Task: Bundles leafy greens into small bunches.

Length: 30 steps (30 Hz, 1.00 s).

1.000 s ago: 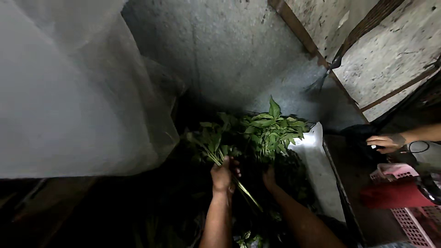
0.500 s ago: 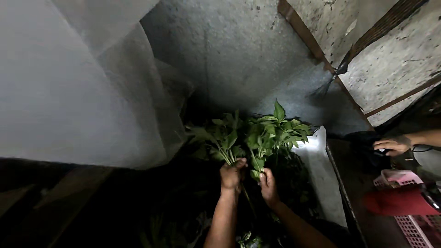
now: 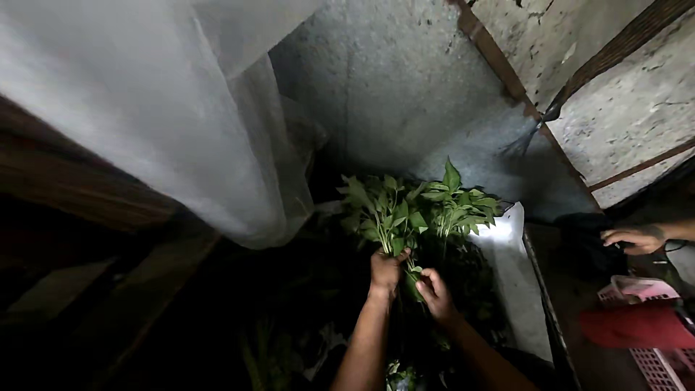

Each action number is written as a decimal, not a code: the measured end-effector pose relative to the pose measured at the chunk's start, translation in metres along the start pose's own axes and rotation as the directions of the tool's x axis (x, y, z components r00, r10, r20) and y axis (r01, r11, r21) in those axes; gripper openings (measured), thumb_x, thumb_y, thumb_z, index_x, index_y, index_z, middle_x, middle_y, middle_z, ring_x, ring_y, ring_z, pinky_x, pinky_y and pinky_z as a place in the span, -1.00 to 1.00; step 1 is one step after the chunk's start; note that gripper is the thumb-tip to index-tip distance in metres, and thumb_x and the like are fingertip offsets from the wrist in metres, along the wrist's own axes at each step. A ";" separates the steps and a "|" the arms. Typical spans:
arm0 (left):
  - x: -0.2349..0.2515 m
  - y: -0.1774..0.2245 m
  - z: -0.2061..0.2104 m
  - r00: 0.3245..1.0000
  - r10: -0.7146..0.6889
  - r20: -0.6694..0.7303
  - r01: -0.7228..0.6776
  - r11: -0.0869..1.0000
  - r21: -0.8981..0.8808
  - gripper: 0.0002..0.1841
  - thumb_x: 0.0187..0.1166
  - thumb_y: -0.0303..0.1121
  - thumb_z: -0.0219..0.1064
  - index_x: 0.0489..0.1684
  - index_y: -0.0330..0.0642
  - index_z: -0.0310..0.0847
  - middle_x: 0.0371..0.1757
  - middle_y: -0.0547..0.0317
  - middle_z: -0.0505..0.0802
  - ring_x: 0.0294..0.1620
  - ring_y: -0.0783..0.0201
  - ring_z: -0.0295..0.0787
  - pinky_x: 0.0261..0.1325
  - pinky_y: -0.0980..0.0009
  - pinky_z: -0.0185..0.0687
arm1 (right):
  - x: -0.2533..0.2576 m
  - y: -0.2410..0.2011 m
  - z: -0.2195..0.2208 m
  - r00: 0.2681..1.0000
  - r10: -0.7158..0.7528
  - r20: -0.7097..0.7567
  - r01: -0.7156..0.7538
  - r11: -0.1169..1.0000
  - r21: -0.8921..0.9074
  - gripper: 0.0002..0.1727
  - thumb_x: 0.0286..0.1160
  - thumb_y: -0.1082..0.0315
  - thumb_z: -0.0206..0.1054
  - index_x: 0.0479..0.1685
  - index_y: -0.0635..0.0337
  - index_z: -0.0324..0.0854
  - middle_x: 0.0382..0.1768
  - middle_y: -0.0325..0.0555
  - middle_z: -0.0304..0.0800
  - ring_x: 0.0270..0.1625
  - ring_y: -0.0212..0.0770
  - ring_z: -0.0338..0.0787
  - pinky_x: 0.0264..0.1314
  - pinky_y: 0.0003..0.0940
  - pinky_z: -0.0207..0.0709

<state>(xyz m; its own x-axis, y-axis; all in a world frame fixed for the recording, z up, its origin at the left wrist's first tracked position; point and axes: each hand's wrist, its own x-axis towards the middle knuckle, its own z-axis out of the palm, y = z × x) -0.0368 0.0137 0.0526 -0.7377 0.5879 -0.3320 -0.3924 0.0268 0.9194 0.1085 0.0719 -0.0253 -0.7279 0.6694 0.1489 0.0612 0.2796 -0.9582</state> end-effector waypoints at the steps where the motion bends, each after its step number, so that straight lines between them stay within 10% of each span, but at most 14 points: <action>1: -0.001 -0.001 0.001 1.000 0.011 0.010 -0.011 1.000 0.009 -0.74 0.47 -0.58 0.48 0.08 -0.40 0.65 -0.14 0.02 0.85 -0.23 0.32 0.80 -0.16 0.40 0.75 | 0.004 -0.007 0.005 0.999 0.012 -0.039 -0.009 0.998 0.059 -0.56 0.64 0.35 0.24 0.35 0.50 0.41 -0.11 0.06 0.73 -0.26 -0.35 0.71 -0.18 -0.43 0.65; 7: 0.001 -0.004 0.003 0.993 0.116 -0.035 -0.113 0.990 0.090 -0.61 0.44 -0.59 0.48 0.22 -0.43 0.56 0.01 -0.10 0.84 -0.04 0.22 0.85 0.08 0.28 0.80 | 0.023 -0.027 0.026 0.967 -0.186 -0.174 0.110 0.922 -0.372 -0.62 0.59 0.33 0.35 0.32 0.32 0.63 0.06 0.05 0.88 0.07 -0.14 0.90 0.19 -0.17 0.76; 16: 0.002 0.000 -0.004 0.981 0.171 -0.088 -0.143 0.955 0.260 -0.76 0.50 -0.44 0.51 0.02 -0.36 0.70 -0.13 0.02 0.86 -0.11 0.27 0.82 0.08 0.27 0.74 | 0.023 -0.051 0.025 0.999 -0.030 -0.025 0.005 0.724 -0.690 -0.64 0.78 0.15 0.13 0.13 0.16 0.76 -0.20 0.05 0.91 -0.14 0.08 0.92 -0.07 0.10 0.74; 23: -0.005 0.001 -0.001 0.965 0.235 -0.116 -0.203 0.950 0.239 -0.86 0.49 -0.52 0.47 -0.08 -0.33 0.72 -0.26 0.10 0.86 -0.29 0.35 0.80 -0.12 0.33 0.75 | 0.012 -0.029 0.012 0.965 -0.263 -0.010 0.132 0.514 -0.847 -0.70 0.65 0.23 0.20 -0.19 0.25 0.76 -0.37 0.03 0.86 -0.25 0.05 0.91 -0.13 0.03 0.74; 27: 0.004 0.012 -0.020 0.933 0.234 -0.275 -0.232 0.972 0.037 -0.81 0.57 -0.47 0.44 0.04 -0.33 0.68 -0.34 0.10 0.80 -0.52 0.35 0.66 -0.44 0.39 0.63 | -0.010 -0.005 -0.018 0.995 0.092 0.044 -0.008 0.506 -0.863 -0.61 0.75 0.20 0.10 0.00 0.33 0.76 -0.02 0.16 0.89 0.13 0.15 0.86 0.33 0.21 0.57; 30: 0.006 0.020 -0.030 0.935 0.151 -0.321 -0.200 0.972 -0.125 -0.80 0.63 -0.42 0.41 0.06 -0.28 0.59 -0.47 0.16 0.74 -0.67 0.41 0.55 -0.63 0.51 0.49 | -0.020 0.002 -0.043 0.832 0.554 -0.003 -0.249 0.369 -0.895 -0.48 0.79 0.07 0.09 0.56 0.18 0.52 0.54 0.21 0.56 0.64 0.25 0.47 0.76 0.35 0.04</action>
<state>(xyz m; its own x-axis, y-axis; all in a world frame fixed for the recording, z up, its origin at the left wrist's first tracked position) -0.0658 -0.0062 0.0627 -0.9251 0.2946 -0.2395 -0.3029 -0.1923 0.9334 0.1525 0.0884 -0.0193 -0.5698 0.7143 -0.4064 0.8155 0.5527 -0.1719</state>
